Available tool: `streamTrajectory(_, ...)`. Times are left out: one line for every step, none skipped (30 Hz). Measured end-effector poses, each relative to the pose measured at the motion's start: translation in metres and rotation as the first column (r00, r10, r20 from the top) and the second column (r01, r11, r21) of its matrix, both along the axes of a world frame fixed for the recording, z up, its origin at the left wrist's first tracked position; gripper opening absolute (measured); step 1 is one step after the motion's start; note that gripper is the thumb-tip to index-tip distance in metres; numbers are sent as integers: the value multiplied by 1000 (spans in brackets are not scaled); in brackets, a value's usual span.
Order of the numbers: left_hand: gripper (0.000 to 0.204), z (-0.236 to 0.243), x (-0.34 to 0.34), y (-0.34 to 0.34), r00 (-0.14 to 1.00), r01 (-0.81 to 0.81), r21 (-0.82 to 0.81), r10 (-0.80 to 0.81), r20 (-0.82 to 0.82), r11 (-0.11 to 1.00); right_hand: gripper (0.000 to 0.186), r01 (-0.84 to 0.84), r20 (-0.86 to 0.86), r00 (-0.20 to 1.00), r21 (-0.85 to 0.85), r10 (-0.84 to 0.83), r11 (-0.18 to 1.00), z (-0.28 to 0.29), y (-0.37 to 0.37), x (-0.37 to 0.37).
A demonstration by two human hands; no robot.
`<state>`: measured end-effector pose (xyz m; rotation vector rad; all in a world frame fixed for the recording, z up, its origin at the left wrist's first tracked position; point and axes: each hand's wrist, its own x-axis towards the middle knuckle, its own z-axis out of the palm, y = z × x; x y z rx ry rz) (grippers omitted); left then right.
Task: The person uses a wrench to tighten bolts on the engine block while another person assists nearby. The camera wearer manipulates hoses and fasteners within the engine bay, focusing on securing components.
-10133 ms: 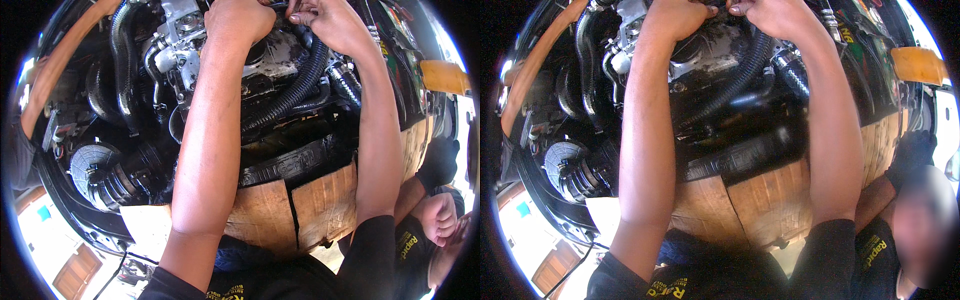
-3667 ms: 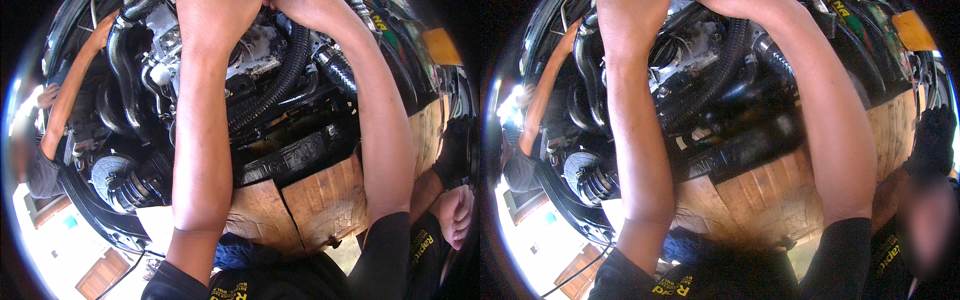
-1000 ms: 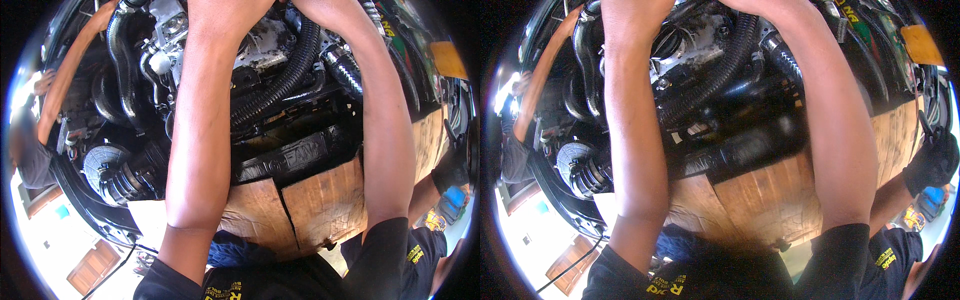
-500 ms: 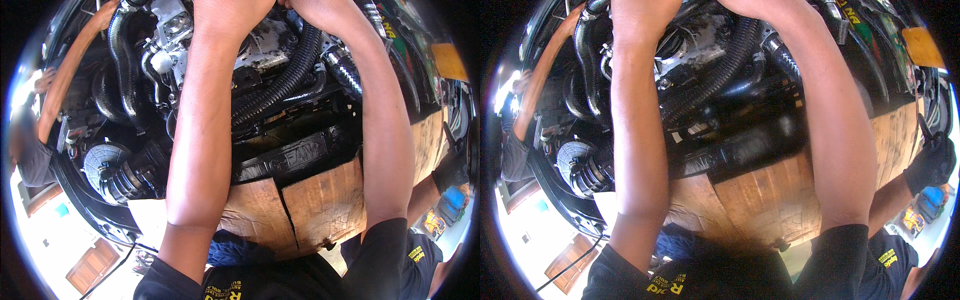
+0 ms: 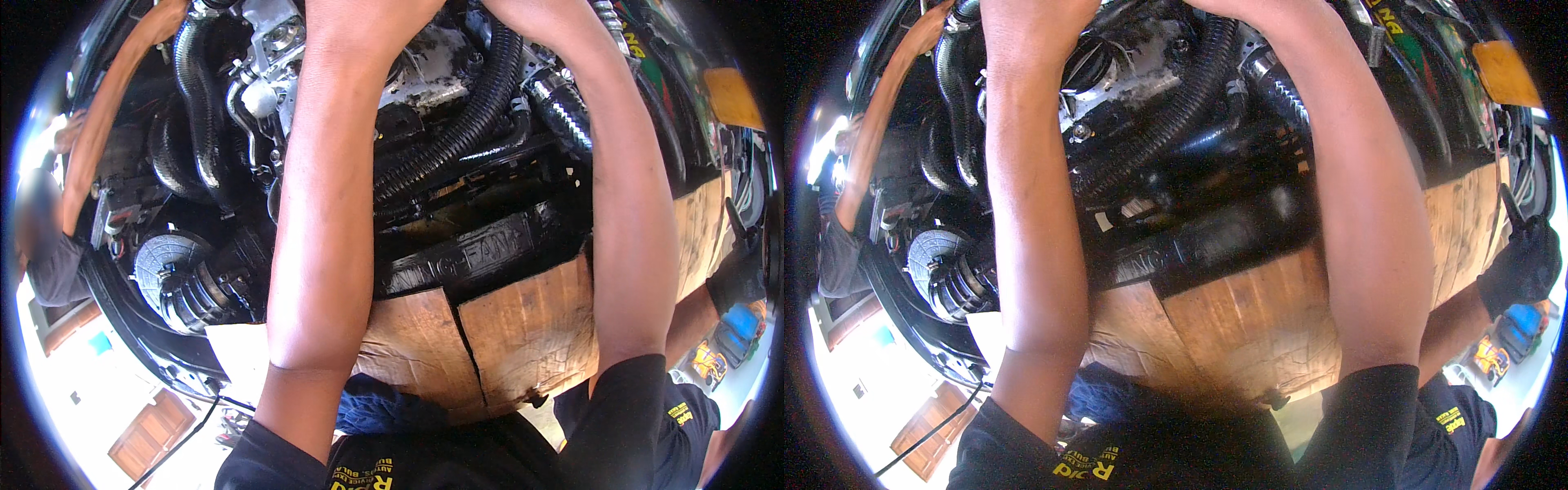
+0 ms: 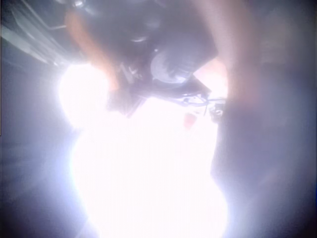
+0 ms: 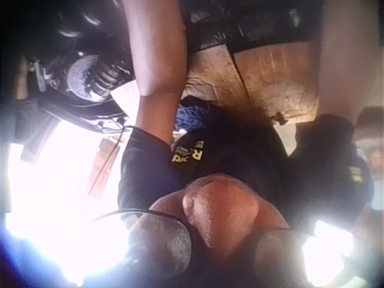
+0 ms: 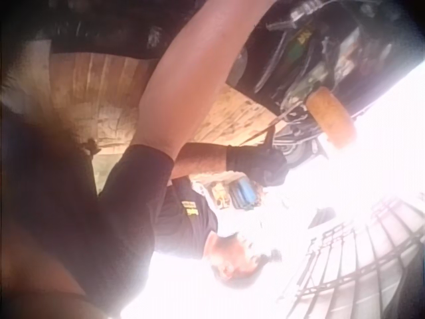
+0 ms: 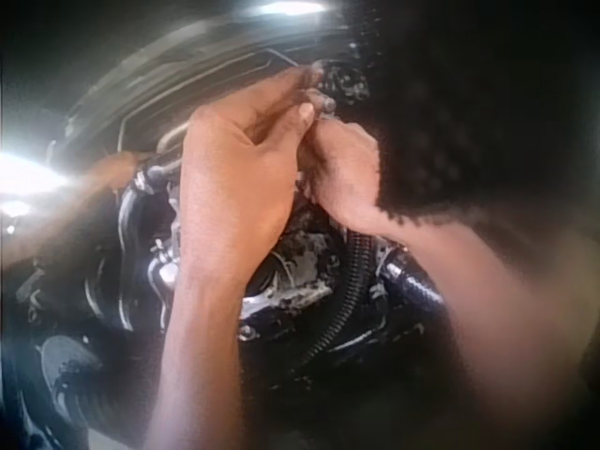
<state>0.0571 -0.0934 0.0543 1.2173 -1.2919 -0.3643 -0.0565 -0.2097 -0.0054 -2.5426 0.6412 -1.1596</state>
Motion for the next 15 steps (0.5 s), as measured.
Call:
streamTrajectory(34, 1, 0, 3, 999, 32, 6, -32, -20, 999, 18, 3, -2, 1000, 8, -3, 1000, 0, 2, -1)
streamTrajectory(34, 0, 2, 1, 999, 31, -18, -31, -7, 999, 18, 0, -4, 1000, 13, 0, 1000, 2, 3, 0)
streamTrajectory(34, -2, 4, -1, 1000, 31, -41, -31, 4, 999, 19, -3, -5, 1000, 16, 3, 1000, 3, 4, 1)
streamTrajectory(34, -5, 5, -9, 999, 3, -94, 1, 45, 996, 19, -4, -7, 1000, 23, 4, 1000, 3, 5, 1)
streamTrajectory(34, -6, 10, -11, 1000, 0, -30, 0, -18, 1000, 19, -6, -11, 1000, 26, 6, 1000, 4, 6, 2)
streamTrajectory(34, -3, 11, -12, 997, -1, 38, 4, -83, 999, 19, -8, -14, 1000, 32, 8, 999, 3, 6, 3)
streamTrajectory(34, 27, 4, -4, 967, 61, 212, -6, -254, 975, 19, 0, -25, 1000, 38, 1, 999, 2, 4, 0)
streamTrajectory(34, 35, 1, 0, 943, 96, 282, 4, -334, 955, 19, -3, -26, 1000, 43, 4, 999, 3, 4, 0)
streamTrajectory(35, 43, -1, 3, 911, 131, 347, 25, -411, 929, 19, -1, -29, 1000, 47, 2, 999, 4, 4, 0)
streamTrajectory(35, 40, -2, 3, 911, 121, 325, 25, -411, 938, 19, -4, -31, 999, 52, 6, 999, 5, 4, -1)
streamTrajectory(35, 38, 0, 3, 909, 129, 308, 12, -416, 943, 19, -7, -34, 999, 58, 9, 998, 7, 2, 0)
streamTrajectory(35, 35, 1, 3, 906, 138, 292, -2, -423, 946, 19, -9, -34, 999, 65, 12, 998, 8, 3, -1)
streamTrajectory(36, 30, 6, 2, 899, 170, 281, -31, -438, 945, 19, -13, -36, 999, 71, 15, 997, 9, 3, 0)
streamTrajectory(36, 23, 9, 0, 935, 126, 229, -38, -352, 965, 19, -20, -34, 999, 78, 23, 997, 12, 3, 2)
streamTrajectory(36, 13, 12, -3, 963, 86, 175, -37, -268, 981, 19, -21, -38, 999, 82, 25, 996, 12, 4, 3)
